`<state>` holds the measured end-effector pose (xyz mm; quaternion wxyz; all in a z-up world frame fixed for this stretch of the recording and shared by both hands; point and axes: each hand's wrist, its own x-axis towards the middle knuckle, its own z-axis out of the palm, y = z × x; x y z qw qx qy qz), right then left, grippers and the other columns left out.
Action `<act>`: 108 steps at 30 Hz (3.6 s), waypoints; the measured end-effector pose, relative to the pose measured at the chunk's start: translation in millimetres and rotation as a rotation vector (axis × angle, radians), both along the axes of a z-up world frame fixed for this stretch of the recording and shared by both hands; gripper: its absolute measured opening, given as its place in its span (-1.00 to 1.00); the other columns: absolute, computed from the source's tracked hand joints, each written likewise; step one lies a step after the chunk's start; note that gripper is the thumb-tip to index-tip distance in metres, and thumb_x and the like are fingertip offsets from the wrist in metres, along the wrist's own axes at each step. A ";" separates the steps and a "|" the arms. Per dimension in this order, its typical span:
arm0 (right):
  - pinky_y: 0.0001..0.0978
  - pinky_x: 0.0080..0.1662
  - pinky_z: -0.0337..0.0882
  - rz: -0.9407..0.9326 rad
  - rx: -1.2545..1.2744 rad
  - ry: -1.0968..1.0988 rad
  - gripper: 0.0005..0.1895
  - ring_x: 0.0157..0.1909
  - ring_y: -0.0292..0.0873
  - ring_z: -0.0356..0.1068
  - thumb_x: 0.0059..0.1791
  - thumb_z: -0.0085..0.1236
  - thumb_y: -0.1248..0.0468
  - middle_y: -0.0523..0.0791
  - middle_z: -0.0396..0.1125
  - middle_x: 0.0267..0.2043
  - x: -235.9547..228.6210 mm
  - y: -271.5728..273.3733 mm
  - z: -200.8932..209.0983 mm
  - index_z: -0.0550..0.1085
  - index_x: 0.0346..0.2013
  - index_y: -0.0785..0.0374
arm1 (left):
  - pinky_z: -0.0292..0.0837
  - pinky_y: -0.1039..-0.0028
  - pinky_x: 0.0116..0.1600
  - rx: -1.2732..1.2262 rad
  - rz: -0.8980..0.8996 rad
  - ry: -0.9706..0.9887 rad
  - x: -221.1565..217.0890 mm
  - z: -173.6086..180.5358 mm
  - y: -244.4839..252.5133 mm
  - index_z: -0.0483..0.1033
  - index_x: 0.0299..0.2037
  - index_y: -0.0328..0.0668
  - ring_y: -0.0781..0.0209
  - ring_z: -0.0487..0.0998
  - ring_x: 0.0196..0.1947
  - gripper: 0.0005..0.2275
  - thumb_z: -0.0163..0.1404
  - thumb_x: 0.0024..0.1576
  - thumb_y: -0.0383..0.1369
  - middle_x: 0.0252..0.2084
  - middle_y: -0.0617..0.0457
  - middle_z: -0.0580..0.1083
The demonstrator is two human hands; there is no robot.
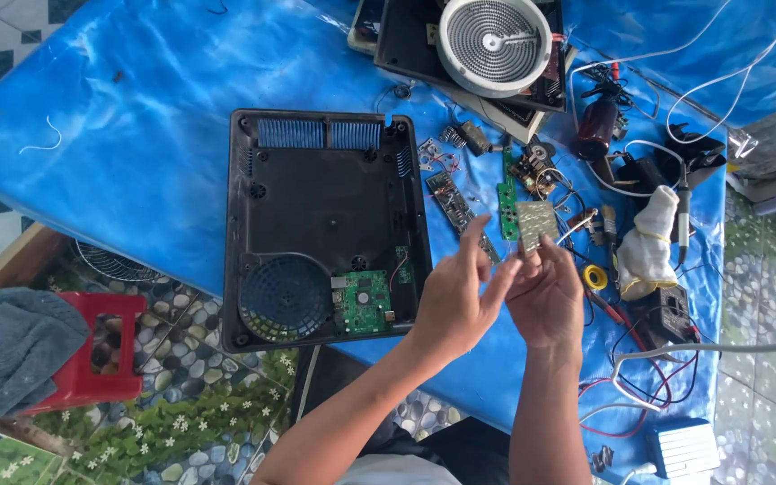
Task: Positioning and aligning multiple circuit boards into an appliance's plastic housing during assembly or repair.
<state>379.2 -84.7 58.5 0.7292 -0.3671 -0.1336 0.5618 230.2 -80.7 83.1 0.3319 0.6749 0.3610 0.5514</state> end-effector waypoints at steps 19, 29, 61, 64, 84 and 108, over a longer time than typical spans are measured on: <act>-0.60 -0.27 0.33 -0.352 0.045 -0.072 -0.79 -0.50 -0.31 0.34 0.07 0.16 0.35 -0.17 0.30 -0.60 29.6 9.4 26.1 0.41 -0.45 0.22 | 0.03 0.67 -0.72 0.114 0.043 0.522 28.2 -71.1 -27.9 0.40 -0.33 -0.11 0.45 0.13 -0.90 -0.84 -0.08 0.33 -0.43 -0.79 0.22 0.15; -0.55 -0.28 0.48 -0.310 0.053 -0.444 -0.81 -0.48 -0.27 0.41 0.16 0.07 0.34 -0.22 0.20 -0.54 46.5 2.7 -19.3 0.41 -0.35 0.19 | 0.18 0.67 -0.68 0.038 -0.034 0.819 27.0 -79.9 -50.9 0.32 0.33 -0.55 0.46 0.26 -0.82 -0.56 -0.01 0.24 -0.50 -0.71 0.10 0.35; 0.15 0.19 0.39 0.727 0.756 -1.742 -0.61 0.14 0.28 0.46 -0.22 0.49 0.45 0.06 0.52 -0.04 -147.7 123.3 -16.2 0.59 -0.12 0.33 | 0.45 0.23 -0.19 0.037 0.772 0.317 -239.5 -57.0 -27.5 0.33 0.20 -0.41 -0.09 0.45 -0.21 -0.75 -0.30 0.45 -0.43 -0.12 -0.08 0.31; 0.31 0.24 0.30 0.880 0.706 -1.676 -0.62 0.23 0.39 0.36 -0.09 0.41 0.41 0.16 0.45 0.09 -149.3 122.7 -19.6 0.56 0.01 0.35 | 0.51 0.05 -0.07 -0.097 0.742 0.305 -237.2 -79.9 -25.7 0.36 0.21 -0.39 -0.24 0.52 -0.12 -0.71 -0.30 0.44 -0.36 0.01 -0.21 0.37; 0.30 0.20 0.36 0.952 0.589 -1.716 -0.53 0.22 0.30 0.40 -0.03 0.28 0.46 0.11 0.48 0.05 -142.8 130.8 -28.9 0.51 0.19 0.34 | 0.45 0.19 -0.02 -0.143 0.767 0.328 -233.3 -124.3 -20.8 0.48 0.16 -0.38 -0.13 0.50 -0.14 -0.67 -0.29 0.44 -0.32 -0.12 -0.19 0.50; 0.14 0.18 0.39 0.868 0.849 -1.793 -0.57 0.16 0.21 0.45 -0.11 0.44 0.31 0.06 0.48 0.00 -173.5 122.9 -29.4 0.58 0.05 0.25 | 0.45 0.16 -0.04 -0.100 0.769 0.302 -233.7 -136.0 -20.1 0.46 0.15 -0.39 -0.14 0.48 -0.11 -0.71 -0.26 0.40 -0.38 -0.13 -0.18 0.49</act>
